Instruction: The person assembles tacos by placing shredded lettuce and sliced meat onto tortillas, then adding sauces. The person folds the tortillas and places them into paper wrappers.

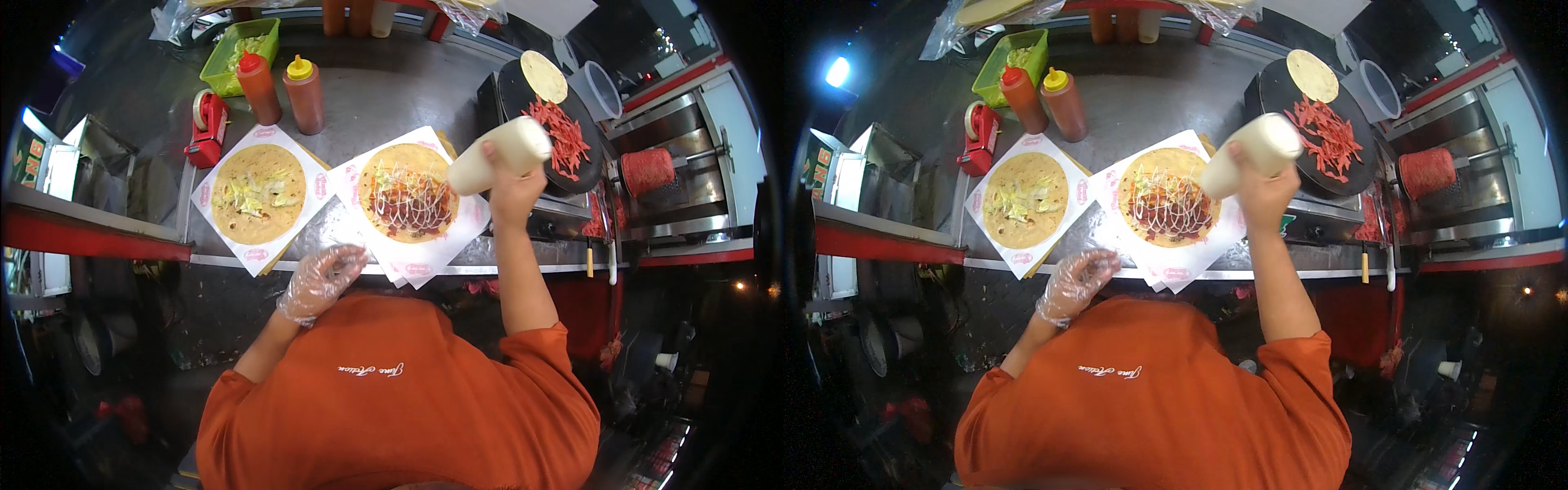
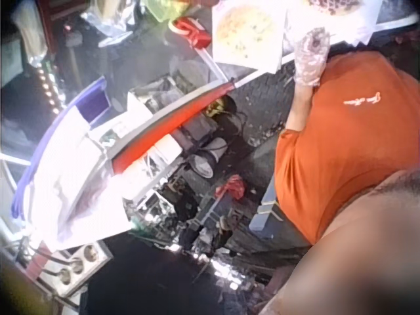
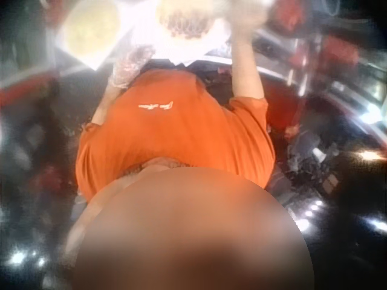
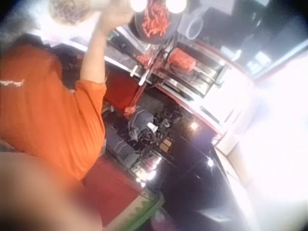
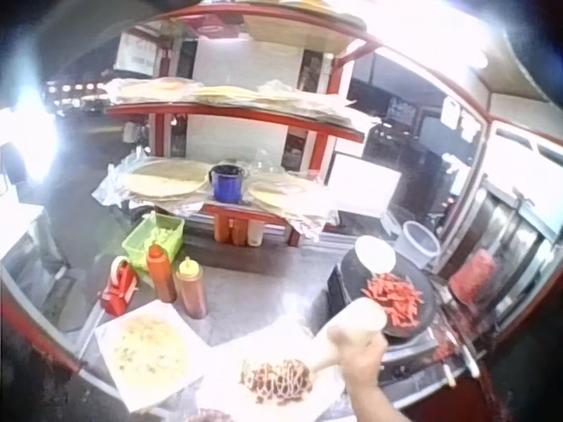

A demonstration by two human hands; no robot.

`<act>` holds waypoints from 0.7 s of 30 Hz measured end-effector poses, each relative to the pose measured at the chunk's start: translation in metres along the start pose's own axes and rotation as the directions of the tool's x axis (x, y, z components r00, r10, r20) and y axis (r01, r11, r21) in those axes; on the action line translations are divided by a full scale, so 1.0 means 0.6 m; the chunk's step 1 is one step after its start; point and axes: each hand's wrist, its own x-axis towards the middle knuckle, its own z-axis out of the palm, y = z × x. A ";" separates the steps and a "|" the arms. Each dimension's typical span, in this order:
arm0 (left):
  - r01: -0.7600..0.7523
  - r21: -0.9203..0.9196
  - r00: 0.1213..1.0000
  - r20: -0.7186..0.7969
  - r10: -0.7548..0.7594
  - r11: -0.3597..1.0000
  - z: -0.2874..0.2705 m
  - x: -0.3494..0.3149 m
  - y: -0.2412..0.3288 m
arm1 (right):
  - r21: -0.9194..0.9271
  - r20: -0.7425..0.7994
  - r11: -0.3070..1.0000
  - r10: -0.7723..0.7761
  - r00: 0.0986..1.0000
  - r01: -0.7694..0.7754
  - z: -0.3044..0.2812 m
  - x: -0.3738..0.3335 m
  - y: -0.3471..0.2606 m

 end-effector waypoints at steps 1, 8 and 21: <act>0.038 -0.076 0.998 0.053 -0.034 0.996 0.004 -0.010 0.000 | 0.099 -0.059 0.995 -0.001 0.998 0.007 -0.011 0.003 0.002; 0.234 -0.281 0.951 0.263 -0.160 0.931 0.016 -0.017 0.005 | -0.037 0.012 0.999 0.019 1.000 -0.018 -0.065 -0.003 0.039; 0.542 -0.577 0.826 0.501 -0.260 0.611 0.120 0.060 0.026 | -0.072 0.168 0.986 0.161 0.973 -0.150 -0.006 -0.044 0.024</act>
